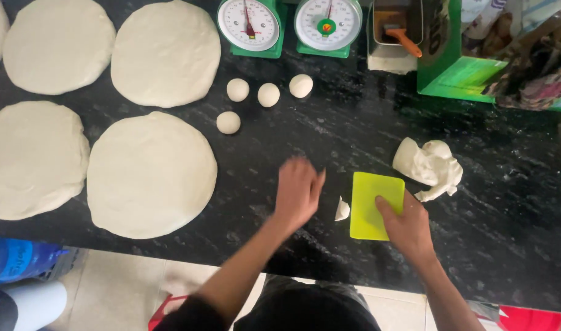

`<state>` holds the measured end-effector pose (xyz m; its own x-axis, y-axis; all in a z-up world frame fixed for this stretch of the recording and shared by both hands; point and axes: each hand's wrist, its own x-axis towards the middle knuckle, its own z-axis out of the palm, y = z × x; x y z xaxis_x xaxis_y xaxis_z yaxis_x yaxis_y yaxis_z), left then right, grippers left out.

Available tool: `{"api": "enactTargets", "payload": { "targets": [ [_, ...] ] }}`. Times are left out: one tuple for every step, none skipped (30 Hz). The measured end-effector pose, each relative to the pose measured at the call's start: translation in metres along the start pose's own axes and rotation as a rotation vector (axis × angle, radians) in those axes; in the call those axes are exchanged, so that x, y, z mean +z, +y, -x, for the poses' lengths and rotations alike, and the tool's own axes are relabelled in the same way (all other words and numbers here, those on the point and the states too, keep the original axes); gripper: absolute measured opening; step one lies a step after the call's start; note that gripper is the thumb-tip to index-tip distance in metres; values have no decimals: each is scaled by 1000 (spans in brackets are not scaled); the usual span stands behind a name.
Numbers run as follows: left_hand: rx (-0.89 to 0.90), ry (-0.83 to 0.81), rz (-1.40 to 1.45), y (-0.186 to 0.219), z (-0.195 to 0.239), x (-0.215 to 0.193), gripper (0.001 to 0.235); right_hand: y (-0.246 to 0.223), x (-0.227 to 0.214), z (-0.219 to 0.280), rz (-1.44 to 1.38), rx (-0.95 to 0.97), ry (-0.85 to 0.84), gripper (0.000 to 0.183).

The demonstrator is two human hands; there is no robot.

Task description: The person weighs a large piece of dough on a green scale, then uses a yellow scraper to cut smaller portions from a bulk mass. They roll these portions into small balls and arrange them on the countertop alongside several larger, flattened dough rounds.

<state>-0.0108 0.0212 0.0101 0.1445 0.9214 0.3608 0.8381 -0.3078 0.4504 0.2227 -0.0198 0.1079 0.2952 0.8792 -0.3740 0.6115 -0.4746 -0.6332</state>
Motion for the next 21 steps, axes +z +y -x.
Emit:
{"api": "enactTargets", "payload": {
  "targets": [
    [109,29,77,13,19,-3,26,-6,0,1,-6,4,-11,39],
    [112,31,76,-10,21,-18,26,-5,-1,-2,-8,2,-9,39],
    [91,-56,42,-32,25,-33,25,-3,-3,-3,0,6,-13,42],
    [69,-143,9,-55,30,-48,29,0,-3,-4,8,11,-17,44],
    [64,-152,16,-64,5,-35,29,2,-4,-6,15,21,-22,44],
    [124,-11,-42,-75,-20,-21,21,5,-4,-7,35,-5,-12,45],
    [182,130,-105,-88,-42,-9,13,7,-2,-9,54,-35,-6,45],
    [174,121,-102,-64,-45,-7,13,11,0,-13,60,-27,-15,45],
    [12,79,28,-41,-46,-7,18,14,4,-15,69,-55,-17,45],
    [-152,37,155,-17,-49,-7,25,17,6,-17,78,-82,-21,44],
    [-156,37,153,-21,-22,-10,25,9,6,-10,79,-83,-24,44],
    [6,42,122,-24,5,-13,17,0,5,-3,76,-83,-24,42],
    [171,54,92,-26,27,-15,9,-11,2,1,73,-86,-16,40],
    [172,60,93,-51,6,-20,9,-17,1,0,75,-91,-12,40],
    [129,134,-72,-74,-6,-25,14,-20,0,5,64,-92,-21,41],
    [87,206,-238,-98,-16,-31,21,-23,0,11,53,-93,-29,42],
    [86,203,-239,-92,-31,-19,21,-12,5,3,52,-91,-31,42],
    [-7,201,-110,-86,-46,-7,26,-2,11,-5,64,-126,-34,44],
    [-105,187,24,-77,-56,5,36,11,15,-8,79,-149,-42,45],
    [-111,173,27,-68,-25,-4,36,5,16,7,82,-136,-49,45],
    [-31,146,95,-60,-7,-10,25,-4,16,9,68,-153,-44,44]
  ]
}}
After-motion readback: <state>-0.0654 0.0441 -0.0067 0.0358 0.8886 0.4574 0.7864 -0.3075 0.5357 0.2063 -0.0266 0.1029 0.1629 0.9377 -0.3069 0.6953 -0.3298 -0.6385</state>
